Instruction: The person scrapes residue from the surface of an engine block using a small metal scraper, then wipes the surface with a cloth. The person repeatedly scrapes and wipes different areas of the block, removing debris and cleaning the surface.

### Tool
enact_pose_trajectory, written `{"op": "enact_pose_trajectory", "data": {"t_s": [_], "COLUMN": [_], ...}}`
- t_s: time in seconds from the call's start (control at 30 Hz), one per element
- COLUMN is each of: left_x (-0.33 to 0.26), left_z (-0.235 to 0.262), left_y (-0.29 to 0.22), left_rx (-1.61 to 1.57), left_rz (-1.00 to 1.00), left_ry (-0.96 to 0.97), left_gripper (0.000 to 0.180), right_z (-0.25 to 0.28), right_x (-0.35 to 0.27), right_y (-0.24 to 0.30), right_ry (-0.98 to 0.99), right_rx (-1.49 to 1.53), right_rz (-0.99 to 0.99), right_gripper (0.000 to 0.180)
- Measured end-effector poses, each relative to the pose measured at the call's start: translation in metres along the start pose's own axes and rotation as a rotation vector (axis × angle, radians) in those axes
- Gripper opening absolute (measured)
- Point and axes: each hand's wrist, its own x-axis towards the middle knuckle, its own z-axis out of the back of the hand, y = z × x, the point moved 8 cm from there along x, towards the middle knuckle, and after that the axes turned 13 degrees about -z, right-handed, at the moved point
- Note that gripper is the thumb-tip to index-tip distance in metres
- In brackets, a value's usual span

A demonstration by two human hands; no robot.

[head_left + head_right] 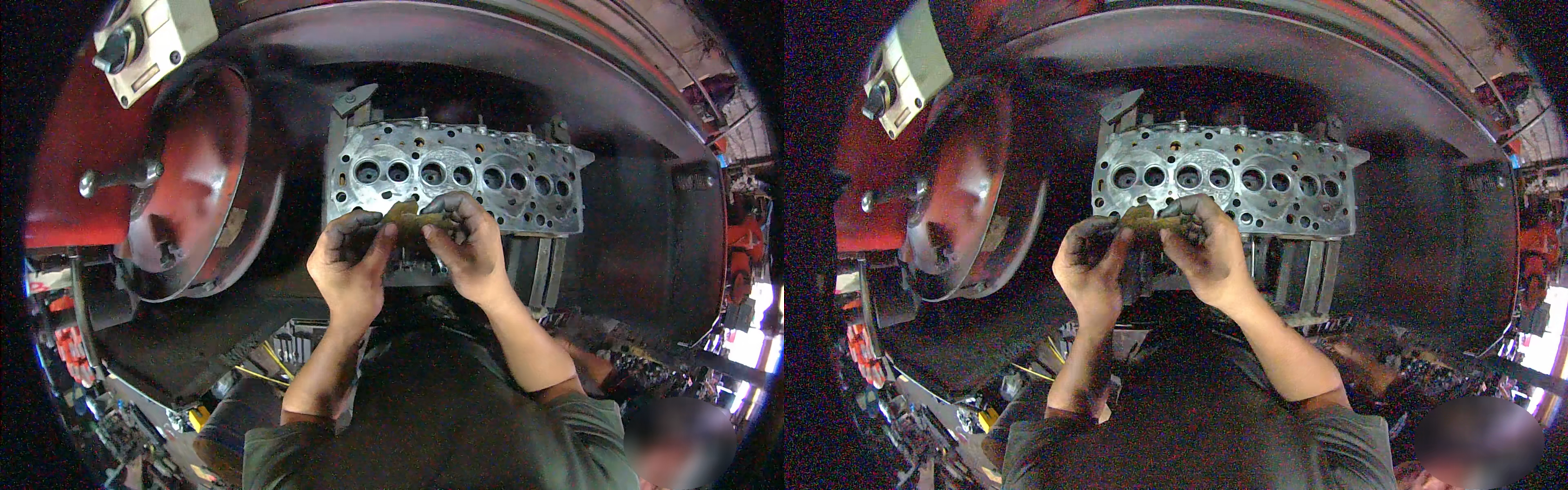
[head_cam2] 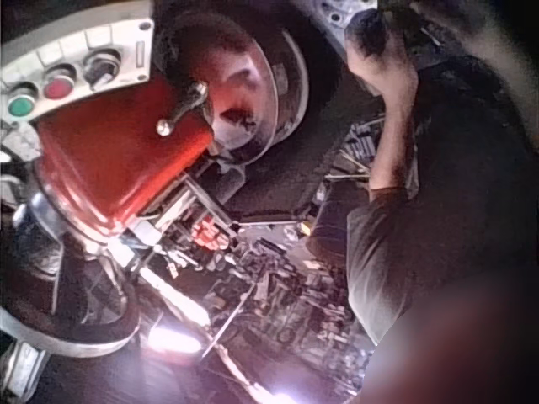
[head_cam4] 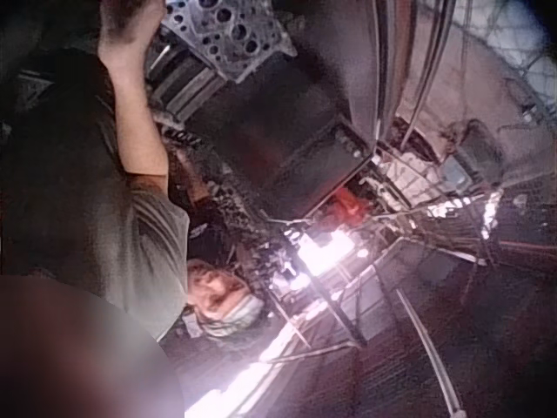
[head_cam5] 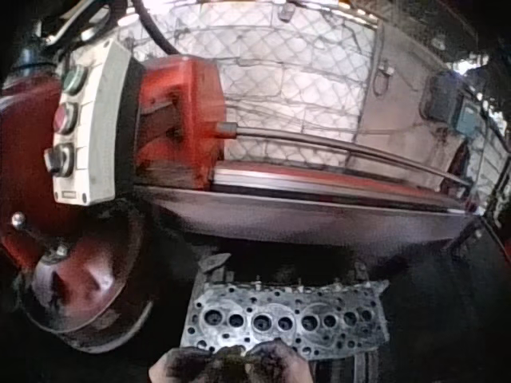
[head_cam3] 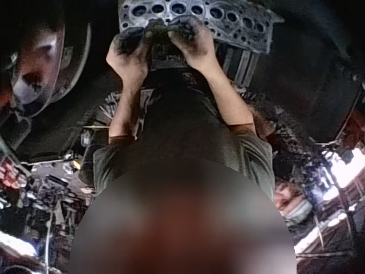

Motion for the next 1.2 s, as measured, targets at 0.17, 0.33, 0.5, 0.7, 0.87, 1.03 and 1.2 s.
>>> {"op": "enact_pose_trajectory", "data": {"t_s": [0.17,0.33,0.5,0.7,0.87,1.03,1.2], "left_x": [0.004,-0.001,-0.007,-0.008,-0.012,-0.011,-0.014], "left_z": [-0.011,-0.018,-0.022,-0.018,-0.016,-0.016,-0.017], "left_y": [-0.017,-0.01,-0.005,-0.013,-0.018,-0.018,-0.017], "left_rx": [0.252,0.062,-0.012,0.123,0.165,0.145,0.13], "left_rz": [-0.082,0.129,0.194,0.104,0.057,0.091,0.11], "left_ry": [0.177,0.227,0.22,0.19,0.123,0.155,0.179], "left_gripper": [0.019,0.02,0.029,0.03,0.031,0.032,0.033], "right_z": [0.011,0.019,0.022,0.026,0.029,0.027,0.027], "right_x": [-0.008,-0.005,-0.012,-0.02,-0.031,-0.026,-0.026], "right_y": [0.01,0.017,0.02,0.004,0.017,-0.003,-0.002], "right_ry": [-0.046,-0.001,-0.021,-0.103,-0.203,-0.125,-0.126], "right_rx": [0.014,-0.196,-0.197,0.139,-0.081,0.119,0.067], "right_rz": [0.092,0.106,0.132,-0.062,0.113,-0.066,-0.022], "right_gripper": [0.02,0.024,0.031,0.03,0.023,0.02,0.018]}}
